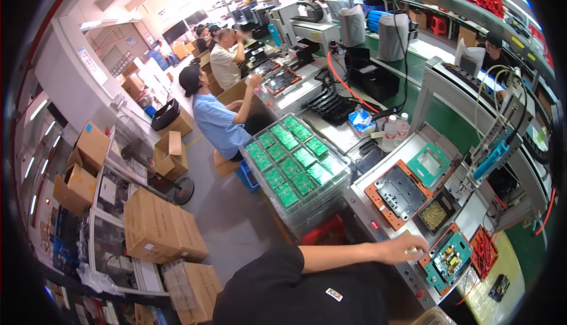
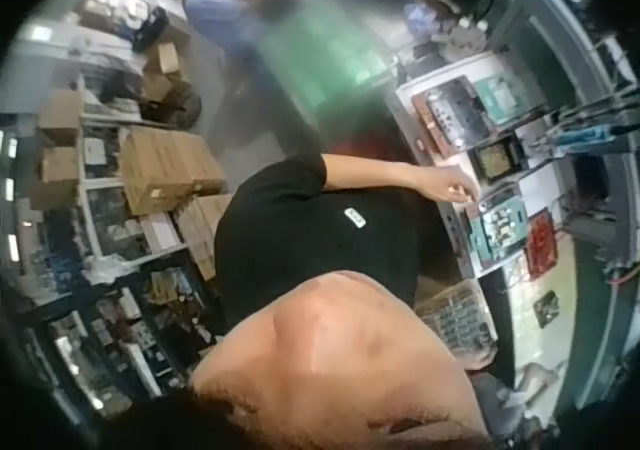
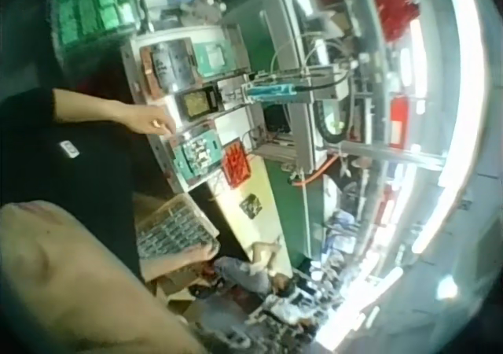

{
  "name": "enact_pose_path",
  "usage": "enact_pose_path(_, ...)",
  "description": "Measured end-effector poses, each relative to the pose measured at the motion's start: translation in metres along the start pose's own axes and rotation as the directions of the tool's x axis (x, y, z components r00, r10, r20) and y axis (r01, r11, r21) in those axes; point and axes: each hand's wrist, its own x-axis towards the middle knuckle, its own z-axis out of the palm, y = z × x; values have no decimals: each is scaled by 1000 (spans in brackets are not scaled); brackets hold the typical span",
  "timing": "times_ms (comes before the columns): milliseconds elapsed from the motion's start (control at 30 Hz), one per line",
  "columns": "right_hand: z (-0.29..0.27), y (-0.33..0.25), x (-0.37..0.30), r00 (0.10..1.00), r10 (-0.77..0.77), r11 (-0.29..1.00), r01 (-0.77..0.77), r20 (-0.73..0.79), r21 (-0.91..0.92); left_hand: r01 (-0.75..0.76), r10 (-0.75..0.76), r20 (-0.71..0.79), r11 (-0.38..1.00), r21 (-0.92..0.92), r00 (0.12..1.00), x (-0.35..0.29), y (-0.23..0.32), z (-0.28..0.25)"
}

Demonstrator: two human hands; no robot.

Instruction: Assembling and testing circuit boards in an electronics factory setting.

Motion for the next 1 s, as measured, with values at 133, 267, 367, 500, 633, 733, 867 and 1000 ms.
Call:
enact_pose_path(133,141,-178,17,622,625,449,-780,471,435,204,-155,204,948,-244,967,8,10,40)
enact_pose_path(267,208,-248,7,711,341,60,-670,615,740,389,-307,301,881,-269,903,12,31,7)
enact_pose_path(367,221,-269,24,701,247,146,-710,669,689,248,-245,46,966,-78,968,0,31,-14)
enact_pose_path(500,226,-266,28,577,90,401,-767,812,501,131,-129,-39,989,64,991,-22,22,-25)
enact_pose_path(633,215,-280,34,504,63,564,-730,862,386,381,-380,33,919,-99,924,-34,35,-41)
enact_pose_path(733,214,-308,38,418,127,598,-756,900,267,522,-519,58,841,-144,853,-38,48,-67)
enact_pose_path(867,246,-325,41,226,-10,461,-863,974,205,648,-681,-42,712,-269,731,-62,26,-83)
enact_pose_path(1000,256,-359,32,172,45,389,-910,984,142,620,-658,-65,734,-276,750,-75,25,-114)
